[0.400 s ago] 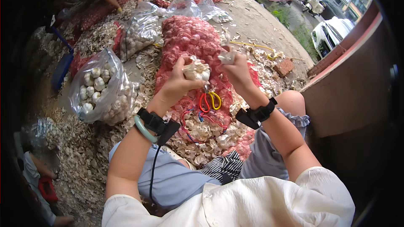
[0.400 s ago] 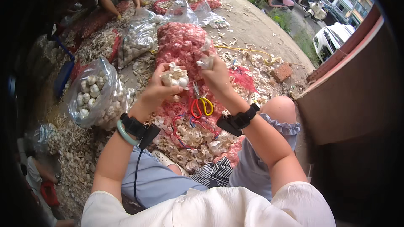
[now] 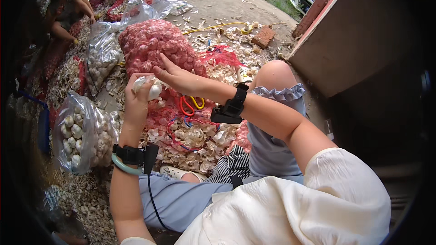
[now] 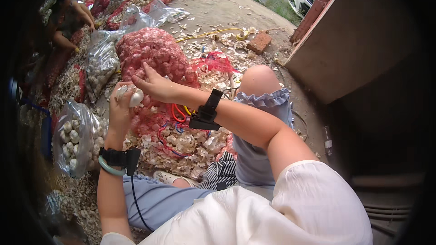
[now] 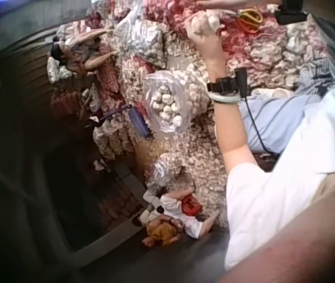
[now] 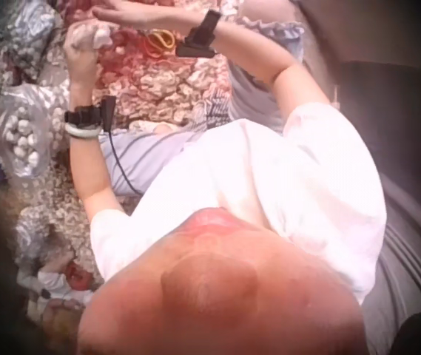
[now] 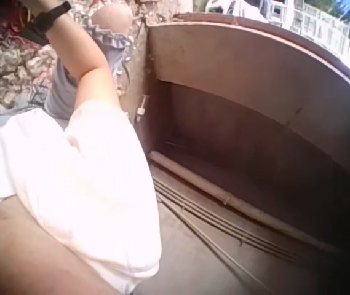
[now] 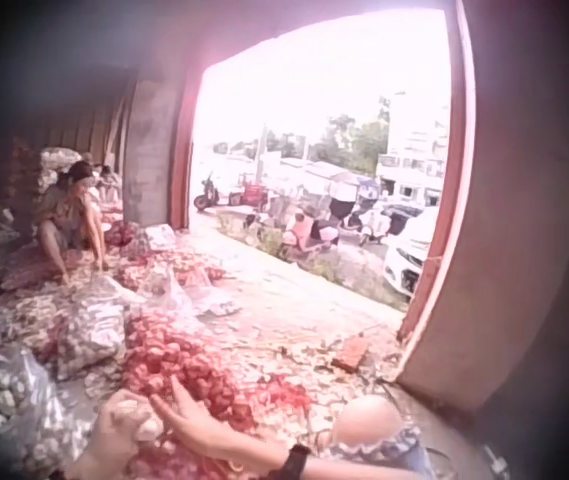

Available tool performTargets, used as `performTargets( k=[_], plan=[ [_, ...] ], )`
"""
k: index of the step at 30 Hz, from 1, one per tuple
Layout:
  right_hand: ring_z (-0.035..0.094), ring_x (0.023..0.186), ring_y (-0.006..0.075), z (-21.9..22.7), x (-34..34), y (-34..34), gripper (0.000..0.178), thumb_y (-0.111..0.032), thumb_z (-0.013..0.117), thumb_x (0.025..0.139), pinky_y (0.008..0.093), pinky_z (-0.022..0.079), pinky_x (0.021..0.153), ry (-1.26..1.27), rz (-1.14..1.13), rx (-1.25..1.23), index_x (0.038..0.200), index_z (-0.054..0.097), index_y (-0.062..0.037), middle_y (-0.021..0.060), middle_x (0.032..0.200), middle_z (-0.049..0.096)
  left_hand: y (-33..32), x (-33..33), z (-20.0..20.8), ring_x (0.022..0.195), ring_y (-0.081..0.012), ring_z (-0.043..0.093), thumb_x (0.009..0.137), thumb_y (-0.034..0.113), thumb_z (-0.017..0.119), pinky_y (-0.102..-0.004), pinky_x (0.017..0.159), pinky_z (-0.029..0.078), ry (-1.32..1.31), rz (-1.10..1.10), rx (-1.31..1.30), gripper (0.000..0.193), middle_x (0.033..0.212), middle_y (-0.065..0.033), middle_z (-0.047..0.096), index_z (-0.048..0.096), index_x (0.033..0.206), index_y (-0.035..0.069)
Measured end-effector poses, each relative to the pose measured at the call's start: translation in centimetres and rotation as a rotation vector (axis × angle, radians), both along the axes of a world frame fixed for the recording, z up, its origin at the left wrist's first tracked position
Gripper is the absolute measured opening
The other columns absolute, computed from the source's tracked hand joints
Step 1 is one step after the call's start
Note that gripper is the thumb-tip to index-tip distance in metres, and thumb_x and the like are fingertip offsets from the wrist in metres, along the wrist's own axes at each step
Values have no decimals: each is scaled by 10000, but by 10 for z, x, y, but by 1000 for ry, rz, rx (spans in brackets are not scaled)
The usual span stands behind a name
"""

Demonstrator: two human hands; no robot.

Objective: The person trims garlic bulbs by hand using shears, cutting off the roots and stems and peeling away the outer skin. They place the trimmed garlic into a plastic bag and pick up another bulb from a mesh bag to repeat the process.

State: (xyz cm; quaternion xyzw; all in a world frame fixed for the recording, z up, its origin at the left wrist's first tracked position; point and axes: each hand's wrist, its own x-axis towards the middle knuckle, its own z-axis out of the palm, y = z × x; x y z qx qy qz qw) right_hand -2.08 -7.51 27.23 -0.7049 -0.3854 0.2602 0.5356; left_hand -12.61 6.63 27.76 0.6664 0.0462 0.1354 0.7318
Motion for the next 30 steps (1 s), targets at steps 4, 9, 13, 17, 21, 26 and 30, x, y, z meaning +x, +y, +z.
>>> performTargets(
  k=[4,9,13,17,21,26,30],
  plan=[
    [378,1286,284,-5,-11,4,913,-626,423,891,354,337,1029,167,147,85,1462,63,-12,272,1401,342,4,-3,-6,773,-102,605,923,168,536,-241,636,509,29,-15,105,178,870,-43,597,518,1028,25],
    [561,1026,190,-23,-28,13,874,-304,704,826,307,486,842,263,152,230,1444,146,-38,154,1182,533,-19,-4,-2,782,-69,554,944,165,525,-229,673,474,-106,162,-58,163,886,-30,585,573,986,14],
    [598,955,163,-10,-31,7,792,-69,763,749,310,514,817,593,199,343,1388,299,-14,133,1079,604,-6,-1,-17,821,-126,597,955,186,526,-274,700,510,-132,252,-160,163,902,-50,587,545,949,24],
    [601,995,172,-10,-30,4,724,-32,771,686,309,513,843,351,122,282,1315,415,-2,140,1086,621,-8,1,-8,781,-162,606,972,197,492,-271,668,490,-144,413,-241,192,718,-32,554,512,888,26],
    [604,977,160,-16,-29,8,693,-27,753,664,306,509,857,174,50,250,1284,442,-29,114,1073,628,13,-2,-12,768,-177,602,957,228,524,-290,600,477,-88,481,-276,195,656,-20,471,479,928,40],
    [615,773,139,-13,-28,5,607,-120,784,656,294,493,670,-53,-172,250,1183,497,-31,114,870,643,16,-7,1,706,-123,554,782,466,714,-226,542,432,237,518,-122,559,917,-50,485,441,1061,67],
    [627,774,165,4,-32,-2,594,-138,787,656,309,497,677,-116,-245,148,1163,500,-23,142,874,638,5,-9,-1,699,-213,548,748,528,714,-359,605,458,135,447,619,636,848,-80,512,424,1036,40]
  ],
)
